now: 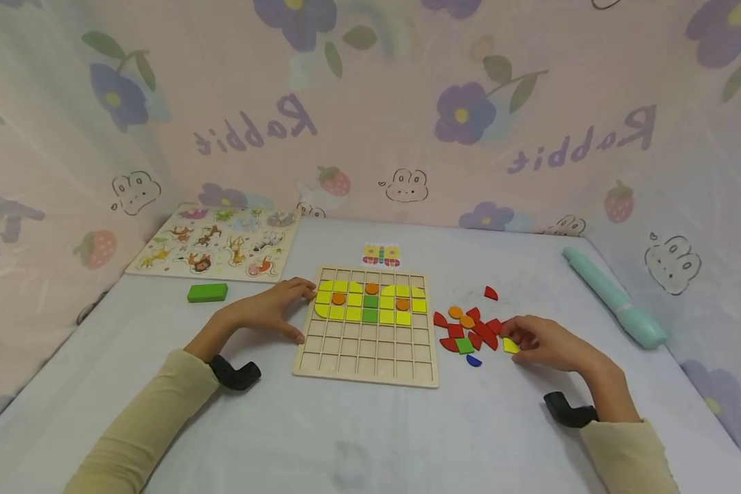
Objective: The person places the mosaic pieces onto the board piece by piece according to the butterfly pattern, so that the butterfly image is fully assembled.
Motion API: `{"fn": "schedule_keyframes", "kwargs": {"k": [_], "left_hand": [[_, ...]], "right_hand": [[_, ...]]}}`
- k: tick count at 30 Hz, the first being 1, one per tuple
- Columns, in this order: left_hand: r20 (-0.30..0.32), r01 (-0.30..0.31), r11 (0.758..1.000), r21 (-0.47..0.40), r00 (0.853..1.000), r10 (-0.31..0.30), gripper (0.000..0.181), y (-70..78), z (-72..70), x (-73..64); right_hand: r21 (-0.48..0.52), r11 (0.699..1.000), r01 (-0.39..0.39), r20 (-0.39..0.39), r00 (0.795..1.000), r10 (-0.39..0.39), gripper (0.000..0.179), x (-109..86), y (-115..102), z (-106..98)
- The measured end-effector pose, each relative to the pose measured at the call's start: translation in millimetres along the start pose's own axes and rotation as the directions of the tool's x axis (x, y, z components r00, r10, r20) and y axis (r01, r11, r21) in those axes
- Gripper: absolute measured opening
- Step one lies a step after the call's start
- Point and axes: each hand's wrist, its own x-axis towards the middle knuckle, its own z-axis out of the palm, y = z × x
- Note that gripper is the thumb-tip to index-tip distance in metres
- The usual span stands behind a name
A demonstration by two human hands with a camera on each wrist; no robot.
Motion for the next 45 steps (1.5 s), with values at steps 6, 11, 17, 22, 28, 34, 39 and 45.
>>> {"fn": "schedule_keyframes", "kwargs": {"k": [6, 11, 17, 22, 28, 34, 39, 45], "left_hand": [[0.021, 0.014, 1.0, -0.015, 1.0, -0.014, 0.076, -0.5, 1.0, -0.7], [0.02, 0.011, 1.0, -0.029, 1.0, -0.01, 0.075, 1.1, 1.6, -1.9], [0.016, 0.01, 1.0, -0.019, 1.0, -0.01, 0.075, 0.5, 1.2, -0.2], [0.014, 0.017, 1.0, -0.017, 1.0, -0.017, 0.076, 1.3, -0.1, 0.1], [0.013, 0.02, 1.0, -0.017, 1.0, -0.02, 0.075, 2.0, -0.8, -0.6], [0.012, 0.014, 1.0, -0.015, 1.0, -0.013, 0.075, 2.3, -1.3, -0.1], [0.013, 0.015, 1.0, -0.015, 1.0, -0.015, 0.076, 1.7, -1.4, 0.1], [0.012, 0.016, 1.0, -0.02, 1.0, -0.016, 0.075, 0.9, -1.0, 0.4]], "right_hand": [[-0.007, 1.0, -0.001, -0.001, 1.0, 0.001, 0.033, -1.8, 4.6, 2.6], [0.024, 0.999, -0.034, 0.016, 0.999, 0.034, 0.043, -3.5, 4.9, 4.3], [0.061, 0.997, 0.044, 0.042, 0.998, -0.046, 0.034, -6.5, 6.1, 1.8], [-0.016, 1.0, 0.005, -0.02, 1.0, -0.005, 0.03, -5.8, 6.5, 0.4], [-0.043, 0.995, -0.087, -0.086, 0.993, 0.083, 0.032, -2.1, 8.9, 2.2], [-0.073, 0.995, -0.071, -0.149, 0.987, 0.059, 0.03, 9.1, 0.7, 6.1], [-0.083, 0.997, -0.008, -0.209, 0.978, -0.009, 0.029, 35.0, -26.2, 11.9], [-0.091, 0.994, 0.061, -0.193, 0.978, -0.078, 0.027, 73.5, -60.1, 22.9]]}}
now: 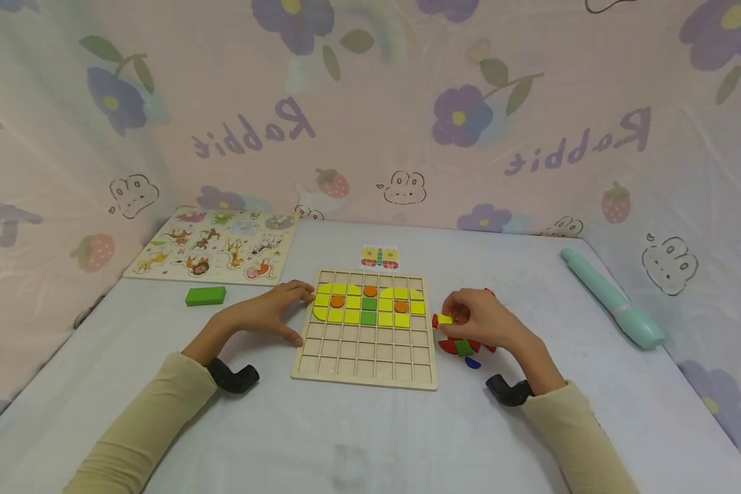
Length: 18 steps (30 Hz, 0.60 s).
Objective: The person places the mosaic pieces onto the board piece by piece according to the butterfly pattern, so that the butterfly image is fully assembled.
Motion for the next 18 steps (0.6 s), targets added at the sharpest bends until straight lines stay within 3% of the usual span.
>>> {"fn": "schedule_keyframes", "kwargs": {"k": [9, 18], "left_hand": [[-0.006, -0.001, 1.0, 0.001, 1.0, 0.001, 0.075, 1.8, -1.7, -1.2], [-0.006, -0.019, 1.0, -0.005, 1.0, 0.019, 0.074, 2.4, -2.2, -2.0]], "right_hand": [[0.004, 0.996, 0.085, 0.074, 0.994, -0.085, 0.03, 31.5, -17.0, 21.5], [-0.027, 0.998, 0.057, 0.109, 0.993, -0.054, 0.029, 36.1, -19.2, 24.1]]}}
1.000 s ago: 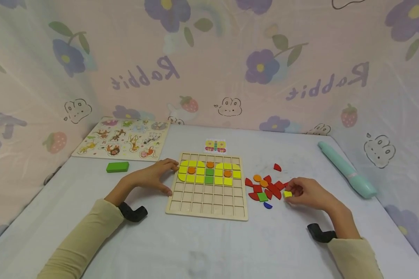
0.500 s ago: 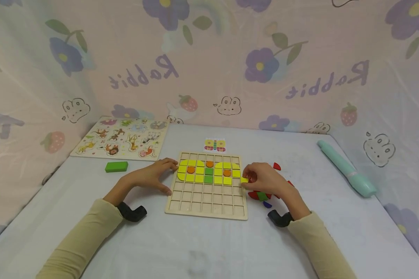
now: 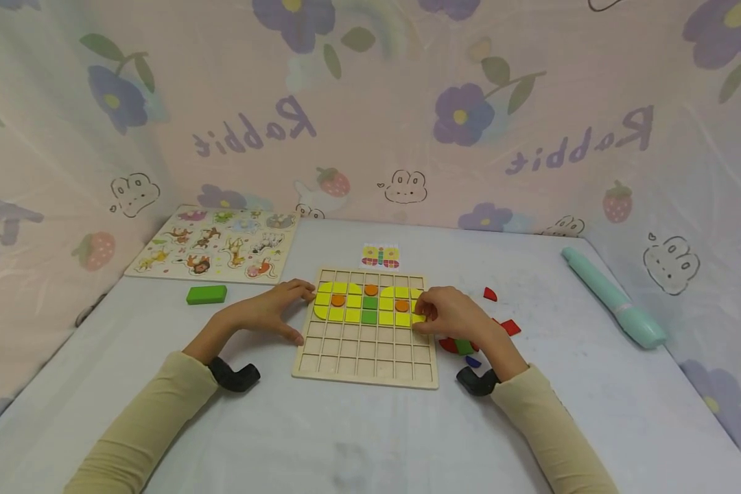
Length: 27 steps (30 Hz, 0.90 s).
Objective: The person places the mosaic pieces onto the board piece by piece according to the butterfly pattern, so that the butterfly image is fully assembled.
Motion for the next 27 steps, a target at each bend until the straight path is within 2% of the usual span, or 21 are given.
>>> {"fn": "schedule_keyframes", "kwargs": {"k": [7, 15, 22, 27], "left_hand": [[-0.005, -0.015, 1.0, -0.007, 1.0, 0.015, 0.077, 1.3, -0.5, -0.6], [-0.005, -0.013, 1.0, -0.005, 1.0, 0.013, 0.077, -0.2, -0.4, 0.6], [-0.001, -0.003, 1.0, -0.01, 1.0, 0.003, 0.076, -0.9, -0.2, 0.2], [-0.007, -0.018, 1.0, -0.014, 1.0, 0.018, 0.076, -1.1, 0.3, -0.4]], "right_hand": [[0.032, 0.999, 0.039, 0.003, 0.999, -0.039, 0.028, -1.5, 1.2, -2.1], [0.06, 0.998, 0.029, 0.026, 0.999, -0.031, 0.021, -2.3, 4.4, -3.6], [0.058, 0.997, 0.041, 0.027, 0.999, -0.043, 0.021, -2.4, 4.8, -3.4], [0.06, 0.996, 0.061, 0.027, 0.998, -0.063, 0.022, -2.3, 5.5, -2.2]]}}
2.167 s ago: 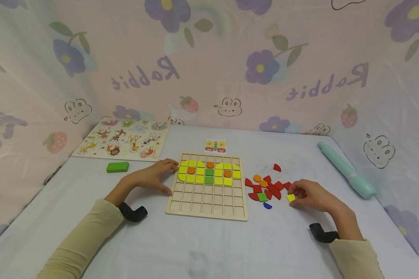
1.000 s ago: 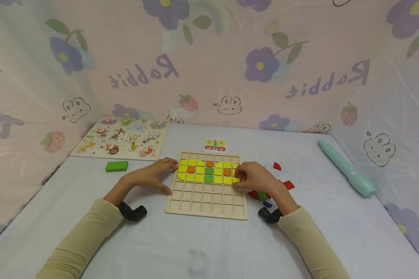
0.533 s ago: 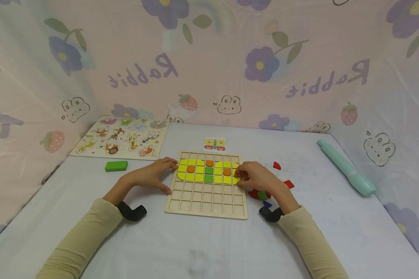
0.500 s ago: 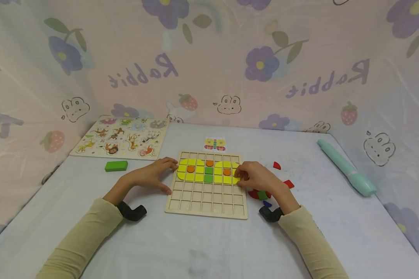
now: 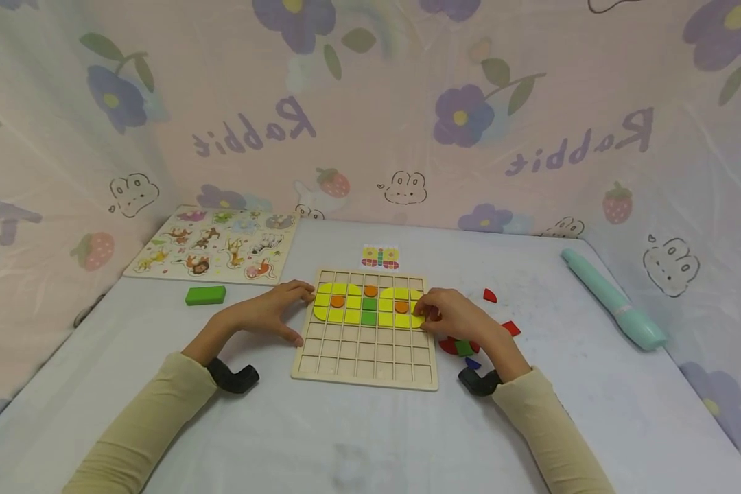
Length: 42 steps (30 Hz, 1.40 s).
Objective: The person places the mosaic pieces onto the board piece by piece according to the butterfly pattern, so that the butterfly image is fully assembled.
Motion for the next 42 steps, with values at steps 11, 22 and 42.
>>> {"fn": "schedule_keyframes", "kwargs": {"k": [11, 22, 42], "left_hand": [[0.006, 0.021, 1.0, -0.001, 1.0, -0.021, 0.076, 1.7, 0.1, -0.5], [0.006, 0.031, 0.999, -0.004, 0.999, -0.031, 0.079, 0.7, 1.1, -4.3], [0.01, 0.024, 1.0, -0.005, 1.0, -0.024, 0.075, 2.0, -0.5, 0.0]], "right_hand": [[-0.038, 0.995, -0.093, -0.17, 0.982, 0.085, 0.022, -18.4, 16.9, -30.9], [-0.011, 0.971, -0.238, -0.243, 0.943, 0.228, 0.022, -45.9, 54.6, -54.8], [-0.018, 0.9, -0.436, -0.131, 0.893, 0.43, 0.031, -39.6, 88.3, -41.9]]}}
